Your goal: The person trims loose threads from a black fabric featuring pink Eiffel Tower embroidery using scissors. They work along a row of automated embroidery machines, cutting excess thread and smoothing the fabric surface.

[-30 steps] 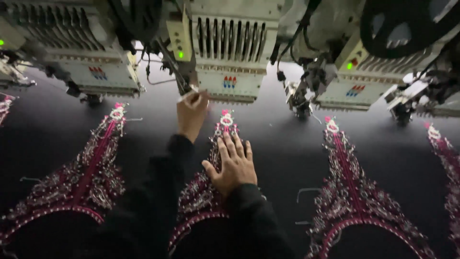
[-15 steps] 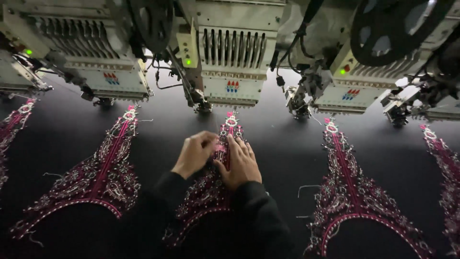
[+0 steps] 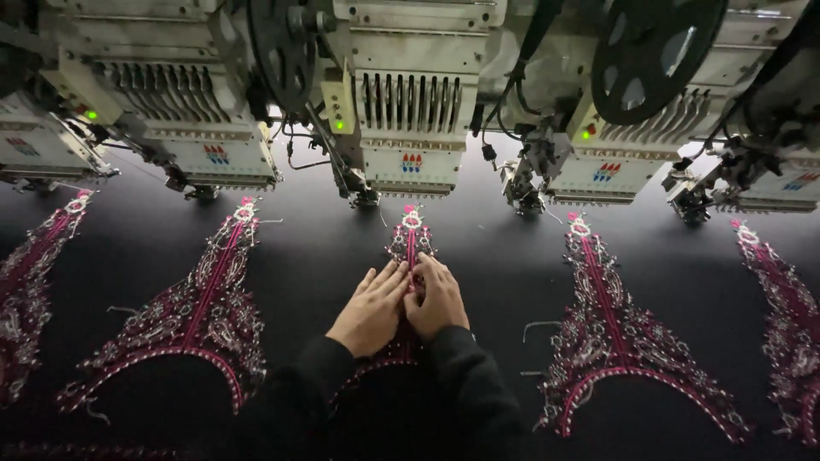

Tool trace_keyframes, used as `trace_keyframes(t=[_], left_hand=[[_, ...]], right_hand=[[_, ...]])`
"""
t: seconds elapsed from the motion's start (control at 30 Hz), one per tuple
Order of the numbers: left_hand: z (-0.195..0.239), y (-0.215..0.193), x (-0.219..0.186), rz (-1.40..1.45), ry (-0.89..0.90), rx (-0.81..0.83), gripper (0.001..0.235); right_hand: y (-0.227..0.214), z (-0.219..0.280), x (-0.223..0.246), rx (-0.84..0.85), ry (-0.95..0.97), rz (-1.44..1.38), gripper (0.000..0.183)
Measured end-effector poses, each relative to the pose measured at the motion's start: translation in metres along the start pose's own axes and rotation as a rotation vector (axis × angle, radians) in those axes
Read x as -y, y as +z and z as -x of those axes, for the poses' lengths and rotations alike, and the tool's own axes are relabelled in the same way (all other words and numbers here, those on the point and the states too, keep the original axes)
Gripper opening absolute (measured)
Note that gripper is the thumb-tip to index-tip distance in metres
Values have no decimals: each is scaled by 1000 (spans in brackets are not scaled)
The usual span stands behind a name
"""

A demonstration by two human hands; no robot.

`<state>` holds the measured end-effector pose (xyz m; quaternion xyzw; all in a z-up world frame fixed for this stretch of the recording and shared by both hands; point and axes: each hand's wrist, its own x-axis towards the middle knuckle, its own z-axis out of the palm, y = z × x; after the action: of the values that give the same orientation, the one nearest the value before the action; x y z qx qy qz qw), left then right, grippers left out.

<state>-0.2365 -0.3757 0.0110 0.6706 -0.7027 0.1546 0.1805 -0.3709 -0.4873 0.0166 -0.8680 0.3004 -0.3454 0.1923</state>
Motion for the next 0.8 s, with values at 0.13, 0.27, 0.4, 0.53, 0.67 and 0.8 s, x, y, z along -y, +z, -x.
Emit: trace_keyframes(t=[0.13, 0.27, 0.4, 0.53, 0.67, 0.8], left_hand=[[9, -39, -31, 58, 15, -45, 61], [25, -67, -45, 237, 39, 115, 55], [45, -75, -55, 210, 140, 151, 49], [45, -87, -73, 239, 112, 100, 33], [49, -61, -76, 259, -157, 276, 5], [54, -97, -89, 392, -405, 317, 8]], right_hand=[[-17, 17, 22, 163, -34, 225, 63], [-43, 27, 38, 277, -28, 101, 74], [-57, 49, 39, 258, -116, 85, 76], [-72, 70, 46, 294, -129, 87, 80], [-77, 106, 49, 401, -60, 90, 61], [-83, 147, 56, 267, -8, -72, 12]])
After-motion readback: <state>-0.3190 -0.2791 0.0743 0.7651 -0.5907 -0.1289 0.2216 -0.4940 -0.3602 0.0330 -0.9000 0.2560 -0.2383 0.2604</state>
